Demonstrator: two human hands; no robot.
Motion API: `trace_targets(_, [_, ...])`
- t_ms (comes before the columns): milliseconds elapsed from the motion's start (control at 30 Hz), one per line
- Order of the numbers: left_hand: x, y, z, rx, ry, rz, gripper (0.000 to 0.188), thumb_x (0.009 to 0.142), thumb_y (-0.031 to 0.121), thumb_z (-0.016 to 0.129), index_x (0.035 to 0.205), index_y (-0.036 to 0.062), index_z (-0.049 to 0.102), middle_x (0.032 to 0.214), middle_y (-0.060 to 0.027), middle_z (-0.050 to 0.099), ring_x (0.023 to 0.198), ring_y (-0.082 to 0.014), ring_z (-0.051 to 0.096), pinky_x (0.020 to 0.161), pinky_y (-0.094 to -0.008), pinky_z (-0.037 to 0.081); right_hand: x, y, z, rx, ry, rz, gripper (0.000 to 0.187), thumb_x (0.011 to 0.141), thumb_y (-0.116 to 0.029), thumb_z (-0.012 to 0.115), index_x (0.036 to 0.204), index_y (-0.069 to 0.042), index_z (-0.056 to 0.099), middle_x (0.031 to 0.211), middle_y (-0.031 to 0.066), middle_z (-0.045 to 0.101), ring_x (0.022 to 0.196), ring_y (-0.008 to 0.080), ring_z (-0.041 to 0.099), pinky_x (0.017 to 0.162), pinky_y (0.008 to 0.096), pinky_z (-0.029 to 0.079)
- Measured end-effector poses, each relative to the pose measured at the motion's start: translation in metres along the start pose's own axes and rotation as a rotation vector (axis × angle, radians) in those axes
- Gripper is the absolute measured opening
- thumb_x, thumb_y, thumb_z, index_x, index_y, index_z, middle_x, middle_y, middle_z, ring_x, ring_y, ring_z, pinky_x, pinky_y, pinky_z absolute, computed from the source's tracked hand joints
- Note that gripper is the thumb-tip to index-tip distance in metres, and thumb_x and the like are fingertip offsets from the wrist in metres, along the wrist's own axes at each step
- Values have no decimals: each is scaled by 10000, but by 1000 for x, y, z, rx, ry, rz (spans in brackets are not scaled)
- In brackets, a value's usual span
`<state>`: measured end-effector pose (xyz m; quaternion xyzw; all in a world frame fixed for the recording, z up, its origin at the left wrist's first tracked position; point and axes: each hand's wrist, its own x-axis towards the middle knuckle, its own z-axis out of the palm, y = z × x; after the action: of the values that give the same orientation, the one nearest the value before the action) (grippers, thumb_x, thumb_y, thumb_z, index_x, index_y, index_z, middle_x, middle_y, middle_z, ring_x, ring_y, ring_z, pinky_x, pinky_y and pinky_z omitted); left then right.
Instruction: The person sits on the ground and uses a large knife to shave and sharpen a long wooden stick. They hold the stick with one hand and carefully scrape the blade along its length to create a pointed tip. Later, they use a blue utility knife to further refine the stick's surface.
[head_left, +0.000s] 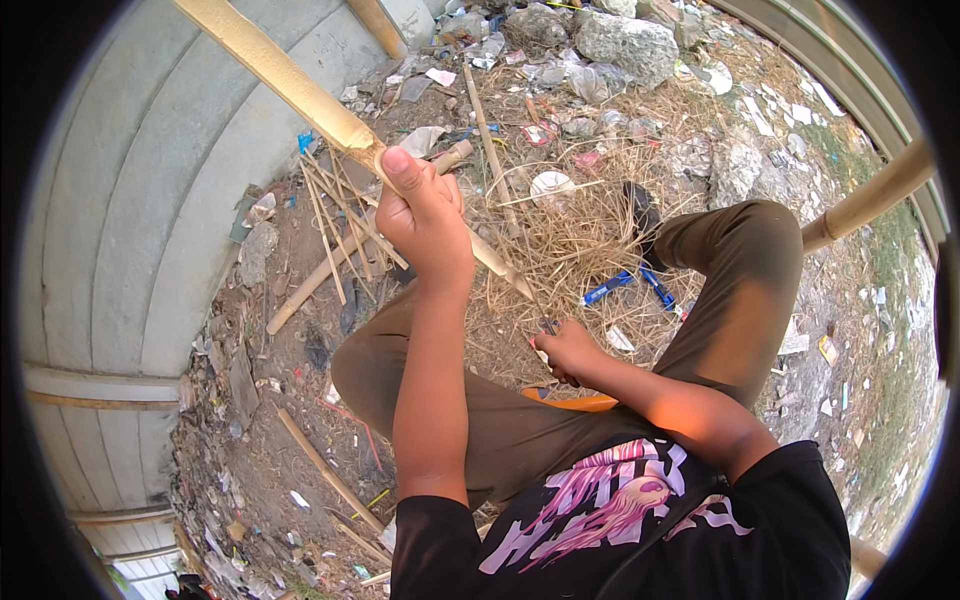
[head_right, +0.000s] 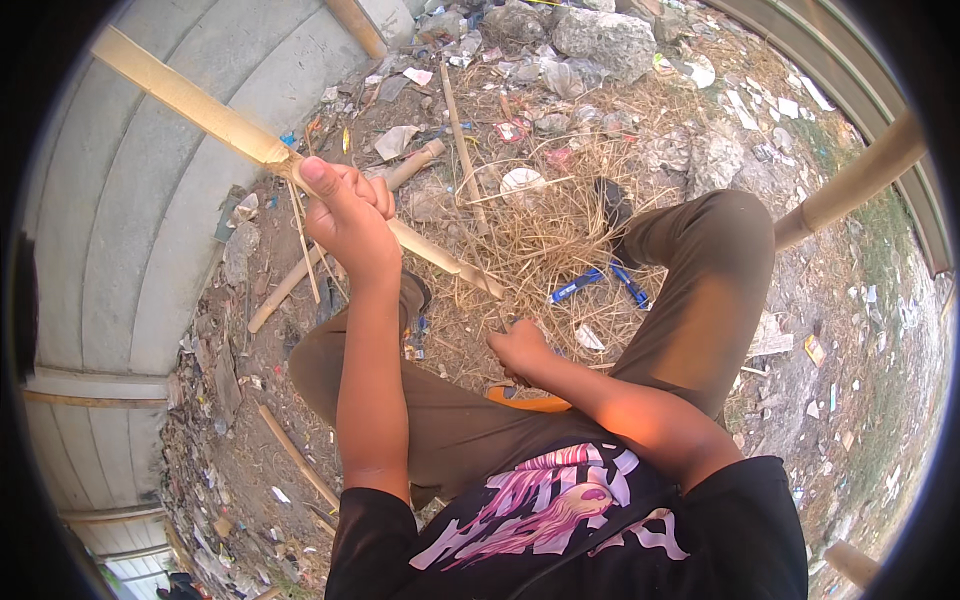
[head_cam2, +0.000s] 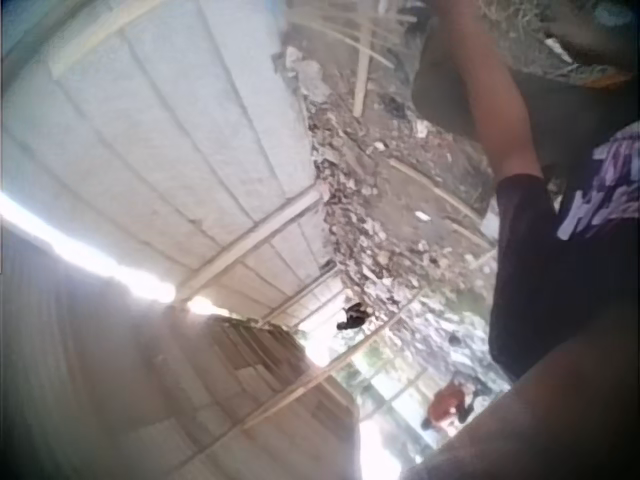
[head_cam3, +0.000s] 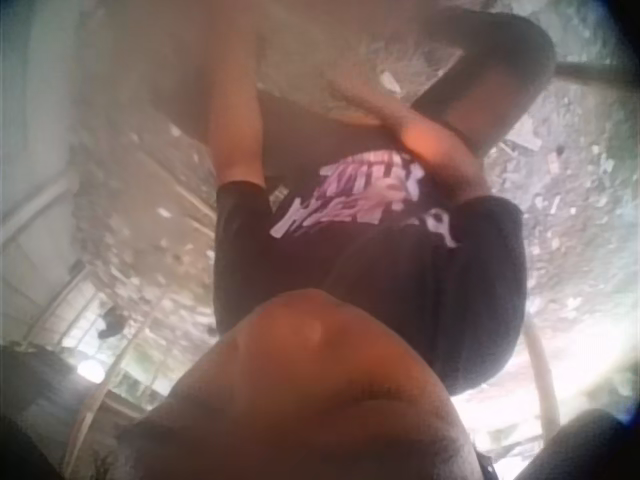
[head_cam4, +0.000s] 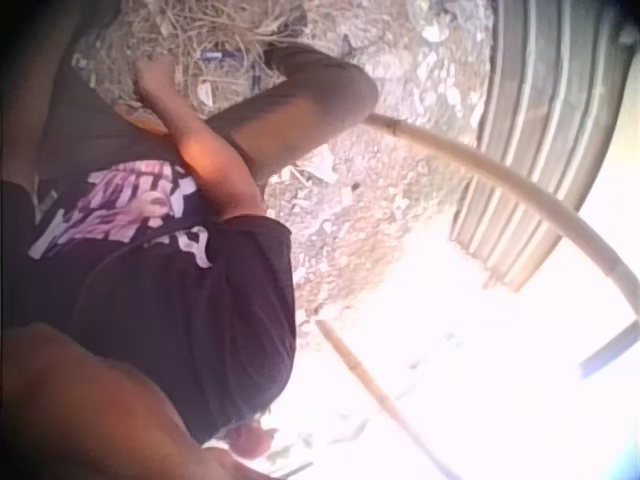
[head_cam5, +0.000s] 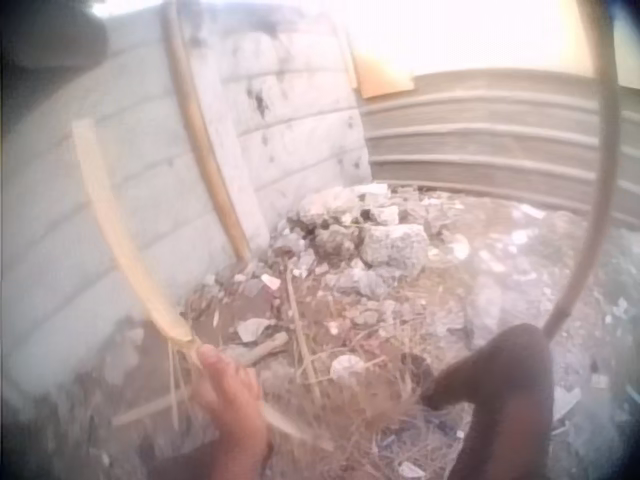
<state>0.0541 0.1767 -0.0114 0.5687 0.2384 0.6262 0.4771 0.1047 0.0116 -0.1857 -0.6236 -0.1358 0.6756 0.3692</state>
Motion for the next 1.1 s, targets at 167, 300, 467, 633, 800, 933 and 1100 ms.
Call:
trace_targets(167, [-5,0,0,-46,-39,-18,622,1006,608,452,641,135,281,552,59,212,444,-55,224,423,-260,165,9,7,-10,445,-88,204,177,846,-172,611,742,-100,486,550,-30,417,412,95,405,417,315,356])
trace_targets(300, [-3,-1,-3,-52,-21,6,613,1013,595,451,646,135,279,558,58,216,448,-57,223,427,-262,168,-26,-27,-4,296,29,-440,220,917,-173,635,763,-73,515,575,-44,467,454,61,404,439,273,331])
trace_targets(467, [-3,-3,-4,-15,15,32,598,1028,572,441,652,138,273,551,57,221,439,-56,234,421,-259,188,-30,-30,5,296,212,-928,235,955,-151,623,755,-68,533,581,-58,481,494,24,403,453,242,306])
trace_targets(633, [-8,-5,7,28,16,45,597,1033,556,440,640,140,267,542,57,231,430,-51,251,407,-251,204,-6,7,14,93,102,-333,253,892,-149,630,692,-51,510,522,-23,454,422,88,417,405,285,299])
trace_targets(800, [-6,-1,0,-6,-13,16,610,1036,556,431,624,141,255,543,58,225,435,-52,243,415,-256,182,-24,-15,-1,259,-107,-113,284,886,-169,640,666,-37,518,522,4,492,401,102,413,398,291,300])
trace_targets(933, [-6,-3,-4,36,17,44,609,1038,557,426,625,143,255,544,57,226,437,-54,246,421,-258,177,-55,-32,0,-69,226,-819,261,940,-128,644,719,-36,541,518,-59,467,468,14,383,439,259,283])
trace_targets(1100, [-4,-7,-1,73,22,52,616,1032,574,418,623,147,247,543,58,215,438,-56,241,420,-255,188,-54,-19,7,348,176,-1029,269,976,-67,593,718,-55,517,573,-56,490,521,15,400,476,249,315])
